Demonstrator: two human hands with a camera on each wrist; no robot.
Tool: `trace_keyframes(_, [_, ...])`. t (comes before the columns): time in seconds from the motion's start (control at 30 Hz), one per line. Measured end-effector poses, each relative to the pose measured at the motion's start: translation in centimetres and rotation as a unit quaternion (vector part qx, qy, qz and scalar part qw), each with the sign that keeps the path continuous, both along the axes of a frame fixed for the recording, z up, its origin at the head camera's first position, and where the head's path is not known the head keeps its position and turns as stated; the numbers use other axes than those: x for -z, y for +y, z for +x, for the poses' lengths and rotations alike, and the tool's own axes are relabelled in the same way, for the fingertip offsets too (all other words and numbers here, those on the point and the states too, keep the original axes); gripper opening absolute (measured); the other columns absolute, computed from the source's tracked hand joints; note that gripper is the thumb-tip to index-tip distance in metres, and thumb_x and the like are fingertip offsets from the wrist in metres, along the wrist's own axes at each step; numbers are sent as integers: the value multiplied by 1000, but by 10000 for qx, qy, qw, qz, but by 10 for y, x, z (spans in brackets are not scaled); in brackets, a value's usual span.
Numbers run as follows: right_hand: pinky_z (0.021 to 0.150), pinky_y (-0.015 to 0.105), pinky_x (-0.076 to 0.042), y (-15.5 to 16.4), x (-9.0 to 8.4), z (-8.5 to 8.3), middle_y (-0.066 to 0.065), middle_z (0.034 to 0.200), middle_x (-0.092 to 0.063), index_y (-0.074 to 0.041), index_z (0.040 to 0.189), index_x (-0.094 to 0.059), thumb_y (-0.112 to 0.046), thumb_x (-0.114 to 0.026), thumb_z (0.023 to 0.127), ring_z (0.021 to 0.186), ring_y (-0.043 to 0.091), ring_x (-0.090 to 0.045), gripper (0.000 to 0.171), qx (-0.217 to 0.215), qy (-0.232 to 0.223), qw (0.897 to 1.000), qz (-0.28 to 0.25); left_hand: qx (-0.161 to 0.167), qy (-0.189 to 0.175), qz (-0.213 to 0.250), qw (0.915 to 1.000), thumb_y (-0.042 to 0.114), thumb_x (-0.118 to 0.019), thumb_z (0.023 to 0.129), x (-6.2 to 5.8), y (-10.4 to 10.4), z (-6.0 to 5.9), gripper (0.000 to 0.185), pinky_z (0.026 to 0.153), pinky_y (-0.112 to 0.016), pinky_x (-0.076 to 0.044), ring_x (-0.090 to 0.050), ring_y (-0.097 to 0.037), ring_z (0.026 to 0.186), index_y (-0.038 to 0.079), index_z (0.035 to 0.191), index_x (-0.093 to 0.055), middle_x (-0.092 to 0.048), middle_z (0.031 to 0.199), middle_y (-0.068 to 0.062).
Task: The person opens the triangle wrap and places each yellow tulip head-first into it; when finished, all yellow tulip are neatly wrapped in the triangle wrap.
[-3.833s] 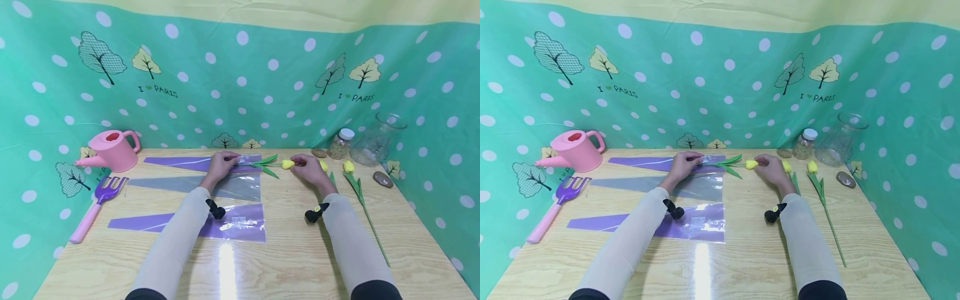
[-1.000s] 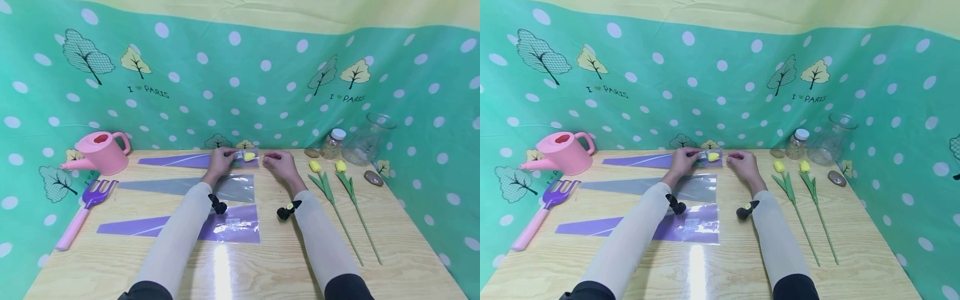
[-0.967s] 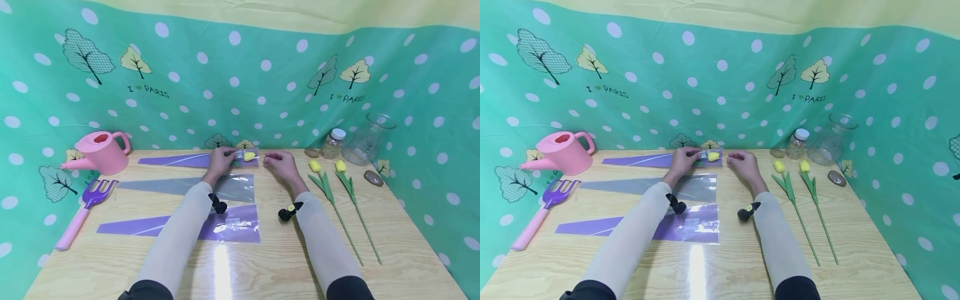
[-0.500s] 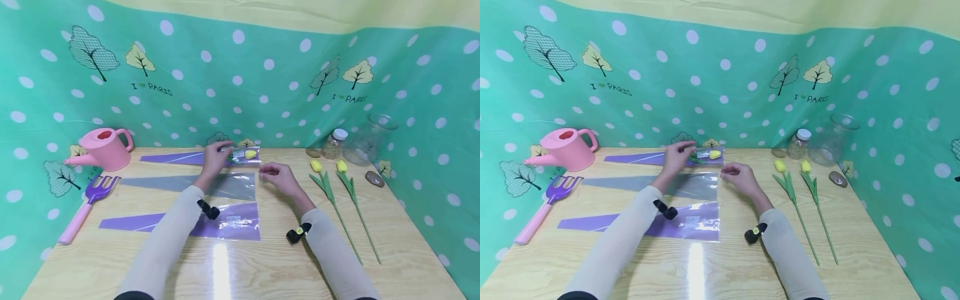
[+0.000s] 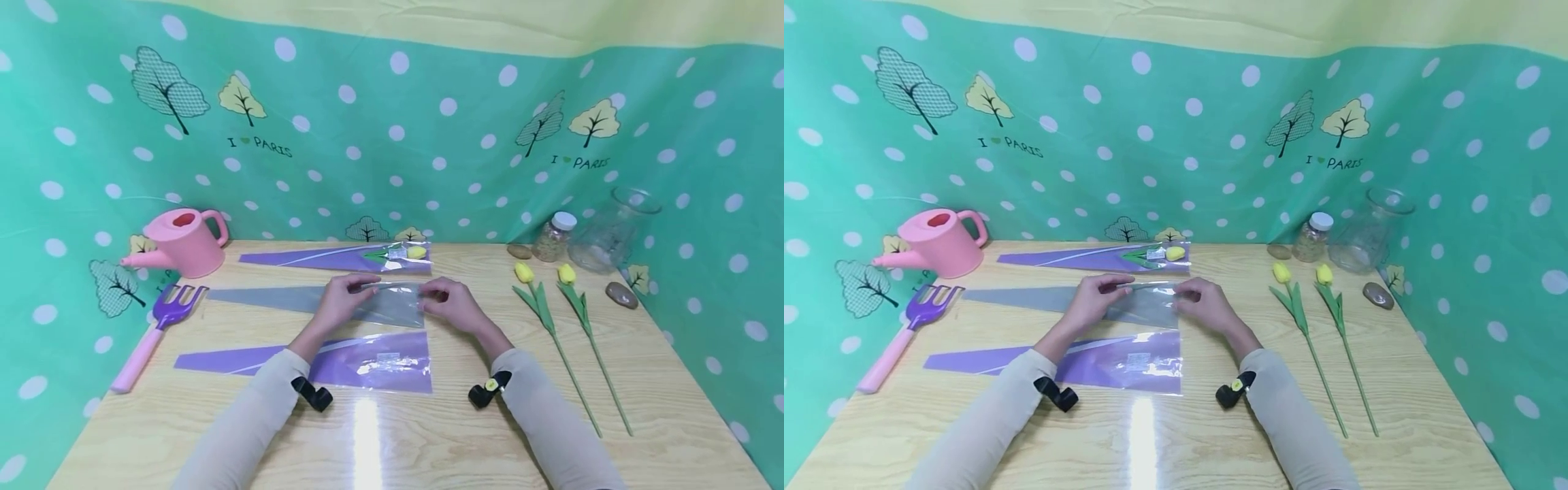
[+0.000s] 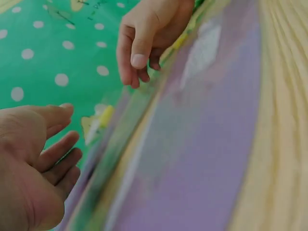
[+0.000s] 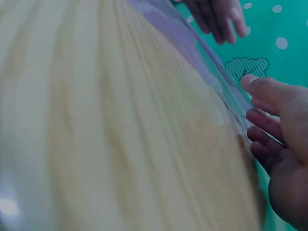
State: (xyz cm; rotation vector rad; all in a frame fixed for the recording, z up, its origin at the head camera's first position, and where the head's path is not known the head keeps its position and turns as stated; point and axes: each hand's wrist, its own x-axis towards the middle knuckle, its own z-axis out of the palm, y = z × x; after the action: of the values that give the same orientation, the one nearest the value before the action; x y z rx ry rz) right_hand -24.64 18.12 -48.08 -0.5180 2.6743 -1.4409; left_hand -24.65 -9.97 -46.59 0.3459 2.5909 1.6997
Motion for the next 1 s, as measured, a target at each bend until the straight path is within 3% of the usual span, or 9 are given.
trace_keyframes(0.23, [96,41,-55,-9,7,1,6,120,-67,-7,120,-76,-19,-83,88,111,25,-61,35,-124,523,9964,650,88,368,-416,9984,18,-79,90,20,-1,1,29,110,-47,-52,-68,-30,122,13,119,-77,-75,125,-9])
trace_keyframes(0.47, [96,41,-57,-11,6,2,6,116,-68,-9,111,-79,-17,-82,89,111,25,-62,24,-9,683,9945,788,62,488,-387,9980,16,-81,88,21,1,2,30,111,-49,-50,-68,-31,121,14,118,-77,-76,124,-9])
trace_keyframes(0.8, [77,24,-59,-13,2,3,6,109,-72,-9,106,-80,-12,-78,91,91,19,-66,15,214,934,9948,356,7,542,-455,9975,16,-82,88,22,3,0,32,111,-47,-51,-69,-31,121,12,119,-77,-76,124,-9])
trace_keyframes(1.0, [75,21,-58,-18,-5,2,6,107,-73,-9,104,-80,-10,-78,91,88,16,-65,14,369,895,9953,52,-14,651,-490,9967,15,-84,86,22,4,0,30,109,-45,-53,-70,-30,118,14,116,-78,-77,120,-9])
